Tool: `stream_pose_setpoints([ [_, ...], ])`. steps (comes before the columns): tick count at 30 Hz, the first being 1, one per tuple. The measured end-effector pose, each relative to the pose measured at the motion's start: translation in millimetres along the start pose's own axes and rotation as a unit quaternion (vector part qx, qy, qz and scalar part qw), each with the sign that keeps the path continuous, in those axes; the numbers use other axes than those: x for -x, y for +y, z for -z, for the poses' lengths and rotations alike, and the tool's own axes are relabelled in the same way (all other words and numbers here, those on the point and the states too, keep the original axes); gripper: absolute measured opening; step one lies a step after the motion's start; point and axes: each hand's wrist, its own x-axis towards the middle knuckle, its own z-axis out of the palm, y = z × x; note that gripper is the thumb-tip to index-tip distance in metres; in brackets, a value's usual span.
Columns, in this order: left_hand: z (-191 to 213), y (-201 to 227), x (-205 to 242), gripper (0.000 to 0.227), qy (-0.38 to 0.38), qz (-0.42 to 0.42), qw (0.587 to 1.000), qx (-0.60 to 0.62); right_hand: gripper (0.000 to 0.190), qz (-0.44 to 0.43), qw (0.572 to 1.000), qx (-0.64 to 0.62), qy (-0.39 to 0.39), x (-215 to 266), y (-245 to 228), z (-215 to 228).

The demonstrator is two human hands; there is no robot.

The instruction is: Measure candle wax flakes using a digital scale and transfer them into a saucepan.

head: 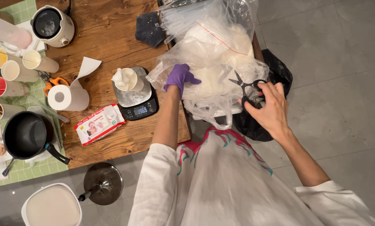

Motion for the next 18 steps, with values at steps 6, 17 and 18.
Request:
stream_pose_setpoints([
  [6, 20, -4, 15, 0.082, 0.009, -0.034, 0.999, 0.017, 0.053, 0.012, 1.0, 0.001, 0.014, 2, -6, 1],
  [17, 25, -14, 3, 0.083, -0.085, -0.03, 0.996, 0.012, 0.052, 0.012, 1.0, -0.011, 0.022, 12, -13, 8],
  [18, 28, -11, 6, 0.084, -0.073, -0.038, 0.997, -0.003, 0.052, 0.011, 1.0, -0.013, 0.023, 12, -12, 8],
])
